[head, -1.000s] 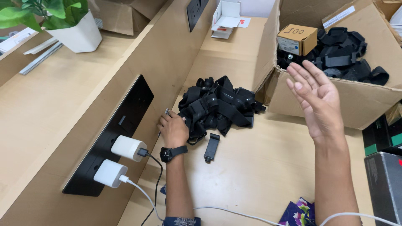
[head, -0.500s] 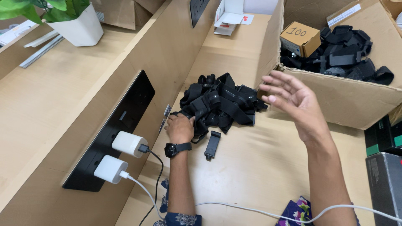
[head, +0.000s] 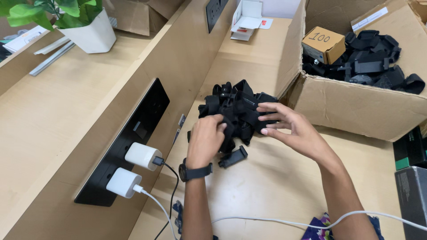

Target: The person picks up several black strap assemblies from a pile and examines them by hand before placing them into a cardboard box. They then move several small green and black boxes across the desk surface one by one.

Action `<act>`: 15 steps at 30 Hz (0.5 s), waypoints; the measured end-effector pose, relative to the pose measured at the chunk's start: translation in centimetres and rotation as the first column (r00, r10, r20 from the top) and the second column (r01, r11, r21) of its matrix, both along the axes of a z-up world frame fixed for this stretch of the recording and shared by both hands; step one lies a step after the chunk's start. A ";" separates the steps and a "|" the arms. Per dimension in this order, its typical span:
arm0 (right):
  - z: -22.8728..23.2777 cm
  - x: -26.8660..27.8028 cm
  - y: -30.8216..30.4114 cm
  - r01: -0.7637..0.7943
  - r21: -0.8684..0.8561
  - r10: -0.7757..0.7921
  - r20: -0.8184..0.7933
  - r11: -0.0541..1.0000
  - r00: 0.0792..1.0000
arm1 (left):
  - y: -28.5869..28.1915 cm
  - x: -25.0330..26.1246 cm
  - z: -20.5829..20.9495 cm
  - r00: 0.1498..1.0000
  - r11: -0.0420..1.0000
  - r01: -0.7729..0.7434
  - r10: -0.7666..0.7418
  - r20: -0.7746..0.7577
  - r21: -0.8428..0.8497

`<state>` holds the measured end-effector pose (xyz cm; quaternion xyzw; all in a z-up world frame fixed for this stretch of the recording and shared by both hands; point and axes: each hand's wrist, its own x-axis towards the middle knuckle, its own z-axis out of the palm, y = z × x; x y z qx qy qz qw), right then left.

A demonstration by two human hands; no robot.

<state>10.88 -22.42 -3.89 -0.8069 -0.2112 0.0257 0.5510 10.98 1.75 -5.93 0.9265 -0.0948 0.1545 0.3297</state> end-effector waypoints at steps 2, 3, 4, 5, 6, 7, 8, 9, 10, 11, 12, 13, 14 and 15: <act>0.1 -0.2 0.2 0.026 -0.065 -0.022 0.065 0.998 0.998 | -1.0 -1.8 2.8 0.993 0.980 0.112 -0.106 0.045 -0.164; 0.1 -0.4 0.3 0.041 -0.097 -0.032 0.096 0.994 0.995 | -1.5 -2.6 3.9 0.985 0.955 0.169 -0.156 0.072 -0.242; 0.2 -0.6 0.4 0.030 -0.101 -0.018 0.112 0.994 0.994 | -1.9 -3.3 4.8 0.979 0.933 0.205 -0.190 0.077 -0.297; 0.4 -0.8 0.6 0.020 -0.106 -0.006 0.130 0.994 0.991 | -2.2 -3.8 5.6 0.971 0.905 0.241 -0.225 0.087 -0.350; 0.7 -1.1 0.7 0.010 -0.112 0.007 0.148 0.994 0.989 | -2.4 -4.2 6.2 0.961 0.873 0.276 -0.259 0.098 -0.401; 0.9 -1.4 0.8 -0.001 -0.088 0.013 0.131 0.996 0.991 | -2.5 -4.6 6.5 0.950 0.851 0.314 -0.279 0.143 -0.422; 1.0 -1.6 0.9 -0.012 -0.065 0.019 0.115 0.998 0.993 | -2.6 -4.9 6.7 0.936 0.827 0.351 -0.298 0.188 -0.440; 1.2 -1.9 0.9 -0.023 -0.042 0.027 0.098 0.999 0.995 | -2.7 -5.1 6.8 0.921 0.801 0.387 -0.313 0.232 -0.456; 1.3 -2.1 1.0 -0.028 -0.032 0.032 0.166 0.999 0.986 | -2.7 -5.2 6.8 0.903 0.775 0.426 -0.331 0.275 -0.467; 1.3 -2.4 1.0 -0.033 -0.021 0.037 0.232 0.999 0.972 | -2.7 -5.2 6.8 0.883 0.747 0.464 -0.348 0.316 -0.475; 1.4 -2.7 1.1 -0.039 -0.011 0.041 0.297 0.999 0.954 | -2.8 -5.2 6.7 0.861 0.719 0.502 -0.363 0.356 -0.481; 1.4 -2.9 1.2 -0.002 -0.088 0.025 0.257 0.996 0.966 | -3.0 -5.3 6.6 0.852 0.721 0.513 -0.363 0.376 -0.466; 1.4 -3.2 1.3 0.031 -0.166 0.006 0.219 0.986 0.976 | -3.2 -5.5 6.6 0.843 0.724 0.523 -0.364 0.396 -0.450; 1.5 -3.4 1.3 0.060 -0.244 -0.016 0.180 0.968 0.984 | -3.3 -5.6 6.5 0.834 0.727 0.532 -0.363 0.415 -0.434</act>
